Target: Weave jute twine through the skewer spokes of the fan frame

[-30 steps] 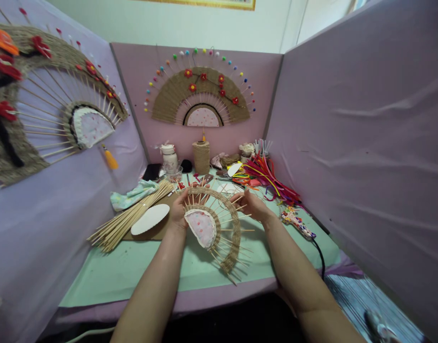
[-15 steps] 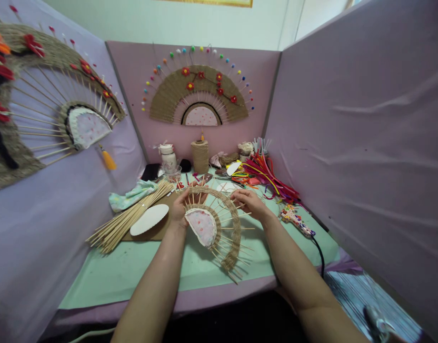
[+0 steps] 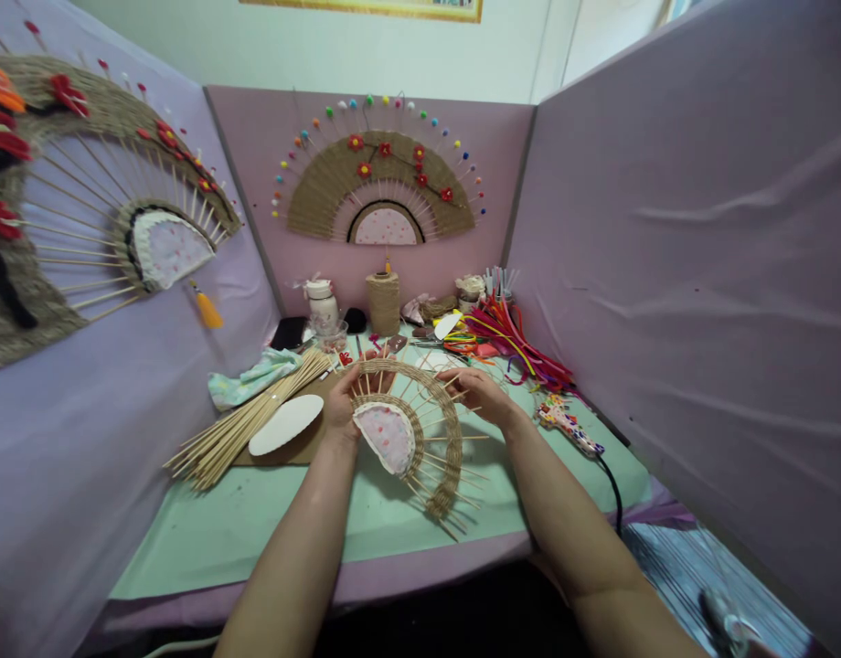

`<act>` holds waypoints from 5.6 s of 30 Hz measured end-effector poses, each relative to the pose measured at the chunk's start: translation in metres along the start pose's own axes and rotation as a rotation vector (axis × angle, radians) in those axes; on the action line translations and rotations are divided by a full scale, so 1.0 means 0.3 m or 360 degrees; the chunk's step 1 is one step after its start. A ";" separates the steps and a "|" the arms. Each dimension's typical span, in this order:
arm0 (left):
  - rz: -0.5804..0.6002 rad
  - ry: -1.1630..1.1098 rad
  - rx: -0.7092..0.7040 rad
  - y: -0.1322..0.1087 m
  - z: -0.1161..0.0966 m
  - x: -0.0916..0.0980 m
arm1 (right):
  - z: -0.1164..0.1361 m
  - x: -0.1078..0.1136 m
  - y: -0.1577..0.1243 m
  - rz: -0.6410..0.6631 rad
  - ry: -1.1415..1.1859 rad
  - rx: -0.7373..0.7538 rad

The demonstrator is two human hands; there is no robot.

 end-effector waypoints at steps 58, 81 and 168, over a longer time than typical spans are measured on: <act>0.0601 0.2433 -0.1343 -0.044 0.086 -0.020 | 0.241 -0.056 -0.051 0.0708 -0.1115 0.0031; 0.0592 0.2610 -0.1208 -0.058 0.093 -0.040 | 0.337 -0.101 -0.071 0.0066 -0.1181 0.0184; 0.0754 0.2397 -0.1421 -0.091 0.145 -0.053 | 0.249 -0.087 -0.226 -0.0380 -0.1689 0.0485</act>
Point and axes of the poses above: each hand's wrist, its own y-axis towards the middle knuckle, its own x-axis out of the back of the hand, z = x × y, the point moved 1 cm from there along y, towards the middle knuckle, and after that the axes turned 3 degrees about -y, right-handed, at the moved point
